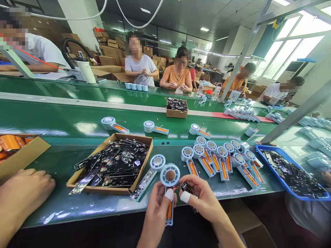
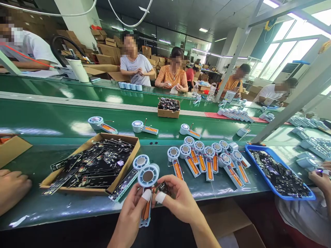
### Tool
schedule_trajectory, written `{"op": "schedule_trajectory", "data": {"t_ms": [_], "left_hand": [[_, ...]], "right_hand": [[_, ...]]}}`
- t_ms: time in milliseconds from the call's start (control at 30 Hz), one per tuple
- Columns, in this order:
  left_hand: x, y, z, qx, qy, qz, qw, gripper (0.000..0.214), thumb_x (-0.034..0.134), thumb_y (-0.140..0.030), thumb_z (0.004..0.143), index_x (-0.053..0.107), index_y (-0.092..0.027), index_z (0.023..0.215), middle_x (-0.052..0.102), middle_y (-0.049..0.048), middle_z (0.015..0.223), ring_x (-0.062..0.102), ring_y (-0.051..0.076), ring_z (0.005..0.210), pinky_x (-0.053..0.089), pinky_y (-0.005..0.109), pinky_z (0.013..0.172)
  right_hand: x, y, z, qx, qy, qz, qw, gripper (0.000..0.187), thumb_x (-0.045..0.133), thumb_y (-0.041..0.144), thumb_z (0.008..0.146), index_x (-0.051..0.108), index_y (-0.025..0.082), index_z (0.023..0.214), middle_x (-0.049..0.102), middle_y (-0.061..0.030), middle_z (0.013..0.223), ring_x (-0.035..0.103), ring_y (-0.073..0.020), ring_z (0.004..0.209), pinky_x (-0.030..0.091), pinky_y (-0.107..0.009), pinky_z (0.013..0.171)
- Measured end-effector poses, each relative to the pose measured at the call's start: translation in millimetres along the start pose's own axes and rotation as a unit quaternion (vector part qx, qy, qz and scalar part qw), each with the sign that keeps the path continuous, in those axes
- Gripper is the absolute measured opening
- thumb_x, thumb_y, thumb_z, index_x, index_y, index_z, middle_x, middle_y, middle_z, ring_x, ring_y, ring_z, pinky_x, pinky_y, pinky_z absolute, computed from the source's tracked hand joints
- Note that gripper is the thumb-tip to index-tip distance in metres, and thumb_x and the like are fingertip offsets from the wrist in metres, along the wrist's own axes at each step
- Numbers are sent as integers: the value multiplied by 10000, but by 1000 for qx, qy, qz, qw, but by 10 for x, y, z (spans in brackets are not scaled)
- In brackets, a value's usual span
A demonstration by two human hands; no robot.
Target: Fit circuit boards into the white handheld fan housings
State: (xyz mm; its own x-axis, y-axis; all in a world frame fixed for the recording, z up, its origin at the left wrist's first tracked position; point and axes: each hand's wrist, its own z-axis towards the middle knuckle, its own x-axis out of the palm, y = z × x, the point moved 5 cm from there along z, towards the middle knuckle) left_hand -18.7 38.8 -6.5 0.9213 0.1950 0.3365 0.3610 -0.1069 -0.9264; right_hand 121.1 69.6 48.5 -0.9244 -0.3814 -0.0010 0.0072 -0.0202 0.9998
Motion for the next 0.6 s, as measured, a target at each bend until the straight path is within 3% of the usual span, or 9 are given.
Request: {"op": "schedule_trajectory", "data": {"t_ms": [133, 233, 367, 433, 500, 600], "left_hand": [[-51, -83, 1, -16, -47, 1, 999, 537, 726, -553, 799, 540, -221, 1178, 740, 67, 1058, 709, 218, 866, 547, 315, 767], [-101, -127, 22, -6, -77, 4, 997, 568, 756, -558, 753, 544, -225, 1160, 739, 67, 1028, 706, 230, 867, 551, 327, 760], [-113, -141, 50, 18, -86, 19, 996, 482, 760, -479, 753, 547, -225, 1104, 720, 50, 1019, 673, 181, 764, 534, 290, 690], [-71, -150, 47, 16, -66, 18, 998, 418, 754, -411, 757, 554, -228, 1076, 707, 12, 936, 626, 142, 670, 504, 258, 630], [-10, -158, 31, -6, -29, 2, 1000, 358, 744, -357, 755, 565, -228, 1037, 683, -20, 848, 571, 116, 598, 460, 234, 568], [44, -146, -8, -66, 22, -73, 995, 298, 708, -367, 790, 581, -222, 1016, 679, -18, 844, 566, 117, 590, 432, 231, 541]], "right_hand": [[-33, 51, -34, -40, -84, -204, 974, 407, 630, 169, 839, 566, 217, 1238, 667, -30, 966, 643, -171, 837, 517, -279, 779], [-27, 131, -44, -64, -86, -379, 919, 296, 517, 111, 896, 585, 197, 1171, 698, -50, 955, 667, -189, 834, 490, -279, 754], [87, 264, -80, -51, 68, -588, 804, 176, 477, 130, 975, 641, 179, 935, 712, -57, 803, 679, -204, 685, 395, -264, 597], [168, 331, -115, -61, 169, -601, 779, 116, 620, 269, 945, 640, 181, 873, 705, -44, 755, 658, -203, 629, 344, -261, 545], [239, 384, -130, -84, 238, -548, 797, 153, 712, 323, 881, 643, 189, 853, 695, -18, 730, 636, -183, 616, 330, -246, 536], [274, 333, -85, -54, 264, -366, 891, 145, 612, 240, 936, 638, 190, 803, 638, 28, 646, 574, -116, 566, 365, -202, 553]]}}
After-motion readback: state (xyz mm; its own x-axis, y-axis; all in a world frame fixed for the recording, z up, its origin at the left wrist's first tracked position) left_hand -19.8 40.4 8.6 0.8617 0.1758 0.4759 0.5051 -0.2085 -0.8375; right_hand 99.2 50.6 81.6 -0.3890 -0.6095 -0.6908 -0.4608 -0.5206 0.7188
